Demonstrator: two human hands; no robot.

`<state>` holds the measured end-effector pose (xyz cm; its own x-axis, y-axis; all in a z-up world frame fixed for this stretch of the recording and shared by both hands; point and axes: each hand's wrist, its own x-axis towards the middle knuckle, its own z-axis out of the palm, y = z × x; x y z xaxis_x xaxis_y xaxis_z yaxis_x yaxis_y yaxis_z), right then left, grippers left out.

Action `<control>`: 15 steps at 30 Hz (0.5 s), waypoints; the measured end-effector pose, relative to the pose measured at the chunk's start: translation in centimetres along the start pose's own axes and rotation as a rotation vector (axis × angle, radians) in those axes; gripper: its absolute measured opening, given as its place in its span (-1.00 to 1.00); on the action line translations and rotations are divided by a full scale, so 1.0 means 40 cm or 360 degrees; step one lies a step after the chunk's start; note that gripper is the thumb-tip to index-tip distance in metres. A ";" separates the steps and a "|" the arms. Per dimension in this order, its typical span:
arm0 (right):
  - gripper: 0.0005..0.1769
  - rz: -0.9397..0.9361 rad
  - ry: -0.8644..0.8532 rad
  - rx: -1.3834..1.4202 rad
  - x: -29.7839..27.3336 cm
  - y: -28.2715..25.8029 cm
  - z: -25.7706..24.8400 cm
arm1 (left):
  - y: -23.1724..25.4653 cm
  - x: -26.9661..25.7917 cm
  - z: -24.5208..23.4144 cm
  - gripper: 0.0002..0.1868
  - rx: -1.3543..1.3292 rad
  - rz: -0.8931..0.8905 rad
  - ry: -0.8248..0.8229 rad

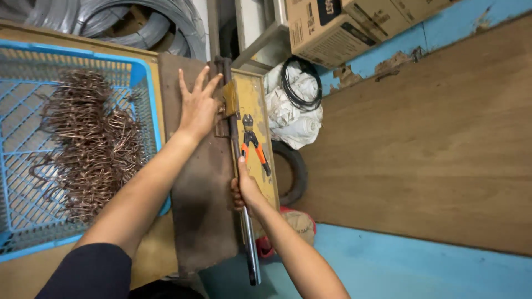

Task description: Sorting and cutting small metal wire pieces using a manual table-mounted cutter

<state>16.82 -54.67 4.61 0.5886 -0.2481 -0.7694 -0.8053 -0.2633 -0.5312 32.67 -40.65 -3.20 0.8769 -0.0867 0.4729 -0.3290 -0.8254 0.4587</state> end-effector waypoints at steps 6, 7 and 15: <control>-0.01 -0.0095 0.0270 -0.0285 0.075 0.055 0.005 | 0.001 0.018 0.013 -0.82 0.0134 0.0037 -0.0080; -0.01 -0.0092 0.0271 -0.0281 0.084 0.053 -0.007 | 0.005 0.018 0.010 -0.82 0.0134 0.0041 -0.0082; 0.20 -0.0083 0.0339 -0.0619 0.011 -0.006 0.009 | 0.009 0.005 0.002 -0.81 -0.0022 -0.0109 -0.0090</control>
<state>17.26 -54.36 4.27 0.6622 -0.4007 -0.6332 -0.7115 -0.6015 -0.3633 32.75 -41.02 -2.99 0.9159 -0.0620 0.3966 -0.2719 -0.8226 0.4993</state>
